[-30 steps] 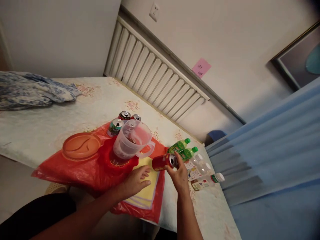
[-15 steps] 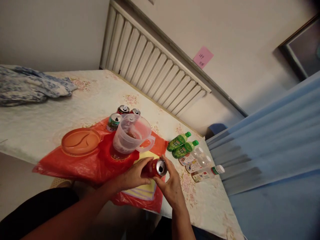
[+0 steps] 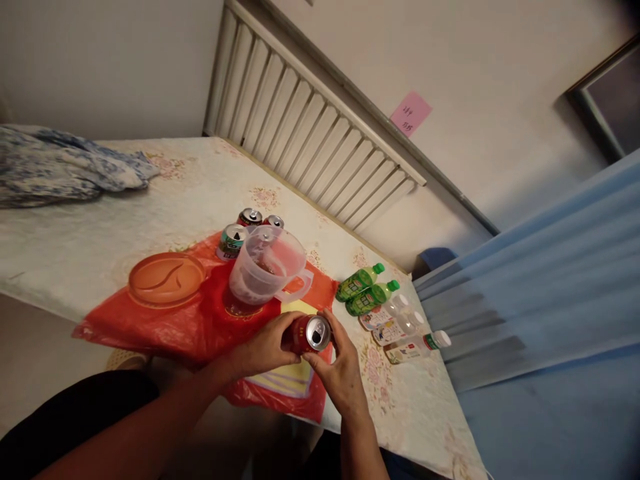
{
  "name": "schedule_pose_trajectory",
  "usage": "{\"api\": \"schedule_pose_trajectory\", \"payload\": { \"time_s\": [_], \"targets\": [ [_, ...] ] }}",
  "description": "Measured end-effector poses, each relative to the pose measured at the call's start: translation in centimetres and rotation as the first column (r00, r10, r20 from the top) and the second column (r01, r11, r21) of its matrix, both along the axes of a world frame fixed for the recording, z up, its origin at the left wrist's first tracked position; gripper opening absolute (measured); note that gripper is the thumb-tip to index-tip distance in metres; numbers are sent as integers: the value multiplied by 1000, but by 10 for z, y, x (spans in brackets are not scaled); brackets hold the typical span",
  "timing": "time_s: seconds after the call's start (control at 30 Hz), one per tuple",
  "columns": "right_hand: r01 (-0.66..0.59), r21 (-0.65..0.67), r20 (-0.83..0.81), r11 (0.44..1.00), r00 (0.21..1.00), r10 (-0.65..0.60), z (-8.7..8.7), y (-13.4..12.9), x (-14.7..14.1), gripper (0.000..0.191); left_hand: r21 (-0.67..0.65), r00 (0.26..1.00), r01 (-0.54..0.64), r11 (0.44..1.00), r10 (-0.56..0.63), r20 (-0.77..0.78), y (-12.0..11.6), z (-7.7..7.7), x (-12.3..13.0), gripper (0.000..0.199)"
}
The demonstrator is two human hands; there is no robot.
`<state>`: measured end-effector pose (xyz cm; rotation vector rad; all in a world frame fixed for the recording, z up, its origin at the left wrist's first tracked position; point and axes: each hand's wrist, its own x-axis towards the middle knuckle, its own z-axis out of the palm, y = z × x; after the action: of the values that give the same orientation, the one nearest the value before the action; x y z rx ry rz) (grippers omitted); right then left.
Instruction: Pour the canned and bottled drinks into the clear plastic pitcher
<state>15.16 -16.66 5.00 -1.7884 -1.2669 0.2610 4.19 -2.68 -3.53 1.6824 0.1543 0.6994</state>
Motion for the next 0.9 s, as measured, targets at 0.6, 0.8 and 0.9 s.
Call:
{"api": "schedule_pose_trajectory", "payload": {
  "time_s": [0.6, 0.8, 0.9],
  "targets": [
    [-33, -11, -58, 999, 998, 32, -6, 6, 0, 75, 3, 997, 41, 999, -41, -62, 4, 0, -14, 73],
    [-30, 14, -65, 999, 997, 31, -9, 6, -1, 74, 27, 996, 29, 999, -27, -83, 4, 0, -15, 75],
    [-48, 16, -129, 999, 990, 50, -9, 6, 0, 76, 32, 996, 20, 999, -17, -87, 4, 5, -17, 75]
  ]
}}
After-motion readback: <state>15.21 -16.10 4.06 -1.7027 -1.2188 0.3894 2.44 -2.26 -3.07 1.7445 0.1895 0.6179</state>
